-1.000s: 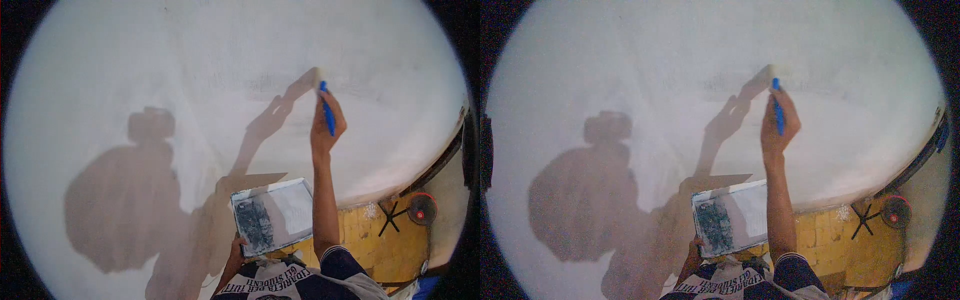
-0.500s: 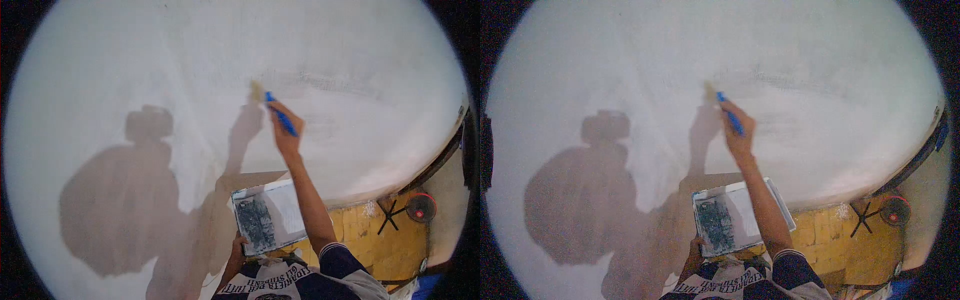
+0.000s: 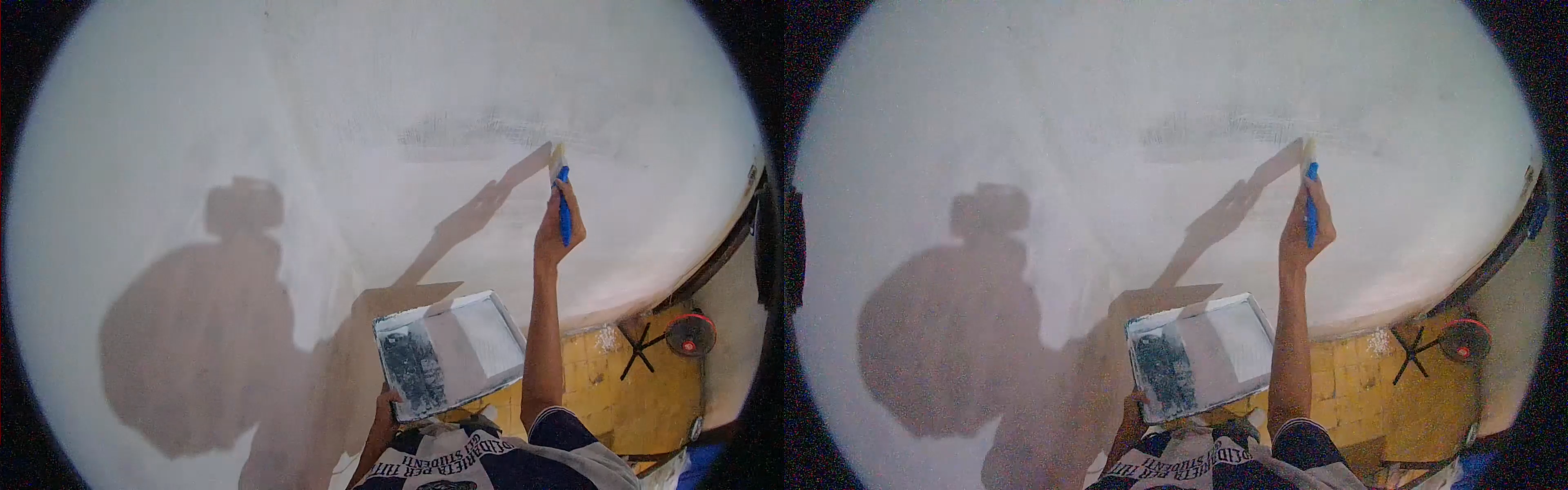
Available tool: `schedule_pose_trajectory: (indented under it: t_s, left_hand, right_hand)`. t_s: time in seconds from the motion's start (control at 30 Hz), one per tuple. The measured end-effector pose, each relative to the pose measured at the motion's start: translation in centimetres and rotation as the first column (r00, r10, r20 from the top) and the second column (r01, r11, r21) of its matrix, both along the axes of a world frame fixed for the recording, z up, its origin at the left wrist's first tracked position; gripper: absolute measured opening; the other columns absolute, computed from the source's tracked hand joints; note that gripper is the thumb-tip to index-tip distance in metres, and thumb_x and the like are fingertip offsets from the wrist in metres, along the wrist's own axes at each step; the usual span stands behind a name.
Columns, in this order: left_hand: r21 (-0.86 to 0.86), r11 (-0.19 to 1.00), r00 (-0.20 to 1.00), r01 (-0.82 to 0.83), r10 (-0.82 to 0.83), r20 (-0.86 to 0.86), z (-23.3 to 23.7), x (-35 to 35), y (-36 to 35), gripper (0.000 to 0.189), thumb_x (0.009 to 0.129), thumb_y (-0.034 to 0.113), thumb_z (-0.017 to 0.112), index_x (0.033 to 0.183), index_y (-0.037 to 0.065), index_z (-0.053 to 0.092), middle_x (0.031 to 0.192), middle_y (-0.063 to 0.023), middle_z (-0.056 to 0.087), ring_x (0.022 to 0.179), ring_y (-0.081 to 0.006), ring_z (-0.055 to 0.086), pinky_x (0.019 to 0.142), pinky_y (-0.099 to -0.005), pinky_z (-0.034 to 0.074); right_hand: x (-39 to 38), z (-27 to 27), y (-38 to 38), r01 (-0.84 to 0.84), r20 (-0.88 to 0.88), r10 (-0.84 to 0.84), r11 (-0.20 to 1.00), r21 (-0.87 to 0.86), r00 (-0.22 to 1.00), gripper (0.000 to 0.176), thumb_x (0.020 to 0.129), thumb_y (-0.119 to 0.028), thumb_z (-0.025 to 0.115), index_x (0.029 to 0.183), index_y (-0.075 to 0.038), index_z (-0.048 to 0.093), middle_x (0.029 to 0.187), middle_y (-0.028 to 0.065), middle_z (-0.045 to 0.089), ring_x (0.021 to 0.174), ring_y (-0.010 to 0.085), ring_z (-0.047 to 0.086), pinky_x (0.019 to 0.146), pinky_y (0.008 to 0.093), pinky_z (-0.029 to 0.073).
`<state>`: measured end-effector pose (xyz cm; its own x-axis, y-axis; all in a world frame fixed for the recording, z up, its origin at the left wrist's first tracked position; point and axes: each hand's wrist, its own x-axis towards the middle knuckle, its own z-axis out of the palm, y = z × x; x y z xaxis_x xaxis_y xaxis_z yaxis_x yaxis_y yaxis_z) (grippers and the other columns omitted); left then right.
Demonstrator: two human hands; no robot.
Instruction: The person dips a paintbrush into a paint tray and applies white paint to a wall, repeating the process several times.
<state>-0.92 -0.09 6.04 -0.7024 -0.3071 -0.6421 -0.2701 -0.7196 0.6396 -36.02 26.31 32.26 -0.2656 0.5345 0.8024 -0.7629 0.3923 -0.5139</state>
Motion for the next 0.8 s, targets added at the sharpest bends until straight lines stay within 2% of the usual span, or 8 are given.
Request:
schedule_pose_trajectory:
  t_s: [0.07, 0.17, 0.23, 0.3, 0.37, 0.5, 0.67, 0.8]
  left_hand:
    - [-0.099, 0.995, 0.999, 0.001, -0.005, -0.043, -6.9, 1.0, -1.9, 0.031, 0.082, 0.014, 0.06, 0.11, 0.001, 0.059, 0.091, -0.0099, 0.063, 0.082, -0.0278, 0.065, 0.078, -0.0479, 0.062]
    - [-0.159, 0.987, 0.997, 0.036, -0.046, -0.057, -5.1, 1.3, -1.2, 0.043, 0.084, 0.014, 0.059, 0.125, 0.0, 0.055, 0.097, -0.0111, 0.062, 0.086, -0.0297, 0.065, 0.078, -0.0486, 0.061]
    - [-0.11, 0.994, 0.994, 0.024, -0.036, -0.106, -2.7, 0.6, -0.4, 0.034, 0.084, 0.017, 0.062, 0.114, 0.002, 0.057, 0.091, -0.0093, 0.061, 0.084, -0.0285, 0.065, 0.079, -0.0464, 0.059]
    - [-0.004, 0.999, 0.974, -0.039, 0.037, -0.221, -2.7, 0.4, 0.2, 0.019, 0.082, 0.024, 0.071, 0.083, 0.006, 0.064, 0.077, -0.0052, 0.059, 0.078, -0.0246, 0.065, 0.08, -0.0415, 0.053]
    - [-0.227, 0.974, 0.94, 0.019, -0.094, -0.327, -10.2, 1.2, -1.9, 0.017, 0.081, 0.02, 0.069, 0.089, 0.006, 0.063, 0.078, -0.0051, 0.058, 0.078, -0.0232, 0.064, 0.076, -0.0404, 0.054]
    - [-0.173, 0.985, 0.962, 0.015, -0.062, -0.267, -9.2, 1.5, -1.5, 0.023, 0.078, 0.016, 0.067, 0.098, 0.007, 0.062, 0.082, -0.0052, 0.059, 0.079, -0.0223, 0.064, 0.073, -0.0392, 0.054]
    - [-0.098, 0.995, 0.982, 0.025, -0.043, -0.184, -3.3, 0.6, -0.1, 0.024, 0.078, 0.016, 0.067, 0.1, 0.007, 0.062, 0.082, -0.0053, 0.059, 0.079, -0.0224, 0.064, 0.074, -0.0393, 0.055]
    - [-0.075, 0.997, 0.987, 0.018, -0.03, -0.16, -2.1, 0.2, 0.2, 0.025, 0.078, 0.016, 0.067, 0.101, 0.007, 0.062, 0.083, -0.0054, 0.059, 0.079, -0.0225, 0.064, 0.074, -0.0394, 0.055]
  right_hand:
    - [-0.5, -0.6, -1.4, -0.018, 0.011, 0.017, 0.999, 0.041, 1.0, 0.02, 0.098, -0.006, 0.068, 0.116, 0.002, 0.074, 0.111, 0.0156, 0.076, 0.103, 0.0213, 0.072, 0.087, 0.0334, 0.058]
    - [0.0, -1.2, -6.7, -0.069, 0.037, 0.062, 0.964, 0.258, 0.997, 0.02, 0.091, -0.001, 0.069, 0.11, -0.003, 0.075, 0.109, 0.0169, 0.076, 0.098, 0.0296, 0.074, 0.088, 0.0388, 0.056]
    - [0.8, -1.3, -11.5, -0.083, 0.112, 0.053, 0.955, 0.285, 0.992, 0.022, 0.089, 0.0, 0.07, 0.108, -0.01, 0.077, 0.103, 0.0117, 0.077, 0.096, 0.0308, 0.073, 0.084, 0.0391, 0.057]
    - [2.3, -0.3, -14.1, -0.175, 0.096, 0.153, 0.935, 0.307, 0.984, 0.028, 0.086, 0.004, 0.069, 0.108, -0.012, 0.076, 0.103, 0.0129, 0.077, 0.096, 0.0312, 0.073, 0.077, 0.0379, 0.058]
    - [3.8, 0.5, -16.1, -0.318, 0.092, 0.306, 0.88, 0.352, 0.948, 0.032, 0.085, 0.007, 0.067, 0.11, -0.01, 0.075, 0.106, 0.0157, 0.076, 0.097, 0.032, 0.073, 0.081, 0.0381, 0.058]
    - [4.8, 1.3, -16.5, -0.521, 0.087, 0.521, 0.802, 0.293, 0.849, 0.028, 0.087, 0.007, 0.066, 0.111, -0.006, 0.074, 0.109, 0.0187, 0.075, 0.1, 0.0321, 0.073, 0.087, 0.0387, 0.057]
    - [5.4, 2.8, -12.7, -0.191, 0.015, 0.191, 0.98, 0.059, 0.982, 0.013, 0.095, 0.001, 0.066, 0.104, -0.003, 0.075, 0.105, 0.0181, 0.076, 0.095, 0.0264, 0.074, 0.081, 0.0383, 0.058]
    - [3.5, 2.9, -14.6, -0.19, 0.006, 0.193, 0.956, 0.224, 0.981, 0.022, 0.089, 0.003, 0.068, 0.108, -0.008, 0.074, 0.114, 0.0173, 0.074, 0.095, 0.0297, 0.071, 0.082, 0.0395, 0.057]
